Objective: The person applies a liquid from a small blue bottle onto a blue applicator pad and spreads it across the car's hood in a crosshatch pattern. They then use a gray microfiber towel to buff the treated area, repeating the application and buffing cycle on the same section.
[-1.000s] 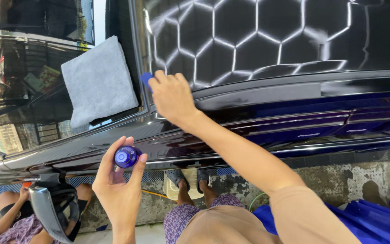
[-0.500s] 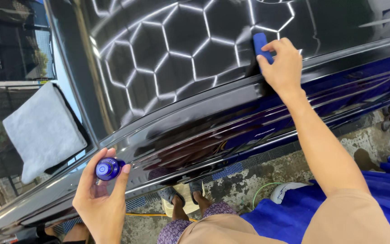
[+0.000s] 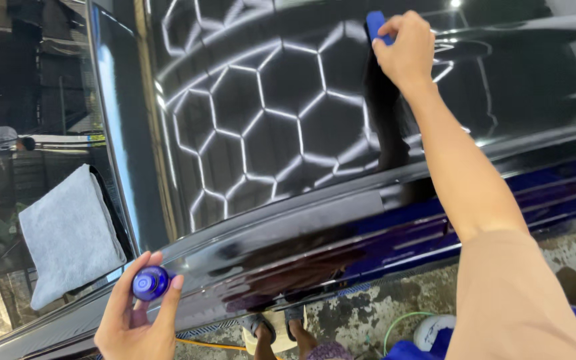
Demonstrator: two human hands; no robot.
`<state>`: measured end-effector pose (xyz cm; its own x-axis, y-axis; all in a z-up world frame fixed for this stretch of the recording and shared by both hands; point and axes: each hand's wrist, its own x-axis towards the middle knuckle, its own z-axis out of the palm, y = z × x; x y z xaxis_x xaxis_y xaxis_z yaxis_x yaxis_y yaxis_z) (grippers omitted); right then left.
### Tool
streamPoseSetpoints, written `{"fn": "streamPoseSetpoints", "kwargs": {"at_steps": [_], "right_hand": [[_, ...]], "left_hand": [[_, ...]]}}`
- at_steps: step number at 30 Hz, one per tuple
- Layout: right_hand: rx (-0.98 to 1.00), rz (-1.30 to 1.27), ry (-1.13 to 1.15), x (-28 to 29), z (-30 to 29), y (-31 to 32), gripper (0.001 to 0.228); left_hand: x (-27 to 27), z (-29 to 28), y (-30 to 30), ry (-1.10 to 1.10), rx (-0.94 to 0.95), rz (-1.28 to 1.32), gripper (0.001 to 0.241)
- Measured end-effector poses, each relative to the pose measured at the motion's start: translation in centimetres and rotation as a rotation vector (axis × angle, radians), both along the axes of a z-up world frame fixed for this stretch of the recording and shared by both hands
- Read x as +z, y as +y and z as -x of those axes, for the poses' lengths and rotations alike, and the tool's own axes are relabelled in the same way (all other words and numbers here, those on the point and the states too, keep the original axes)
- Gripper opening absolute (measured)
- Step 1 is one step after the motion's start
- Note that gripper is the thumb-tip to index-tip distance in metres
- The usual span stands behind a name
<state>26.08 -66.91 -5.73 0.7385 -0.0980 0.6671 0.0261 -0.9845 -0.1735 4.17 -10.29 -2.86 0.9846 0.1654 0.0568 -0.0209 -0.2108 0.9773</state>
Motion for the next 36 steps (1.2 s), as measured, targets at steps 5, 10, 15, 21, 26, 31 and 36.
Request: {"fn": "streamPoseSetpoints", "kwargs": {"at_steps": [5,10,15,21,26,31,36], "right_hand": [[-0.056,-0.071,-0.035,-1.3,-10.3,-4.3,0.014],[0.11,0.036,0.009,-1.1,-14.6,-0.5,0.011],[0.415,-0.029,0.103,-2.0,-17.8,14.0,0.012],[0.621,0.035,0.176,-6.5,-21.9,32.2,0.012],[0.741,0.031,0.18,-7.4,-23.1,39.2,0.013],[0.916,0.101,0.257,-5.1,-16.4,40.6,0.013],[1.127,0.078,0.552,-3.1,-1.7,41.0,0.014]], "left_hand": [[-2.7,0.2,1.5,0.054,0.113,0.029,0.056],[-3.8,-0.5,2.4,0.05,0.161,0.03,0.057],[-3.4,-0.5,3.4,0.065,0.209,0.031,0.053],[-3.0,0.5,5.4,0.092,0.295,0.021,0.052],[-3.3,1.7,7.1,0.062,0.349,0.018,0.052],[-2.6,2.4,7.8,0.132,0.382,0.014,0.052],[-2.2,1.5,7.6,0.126,0.333,0.043,0.048]]}}
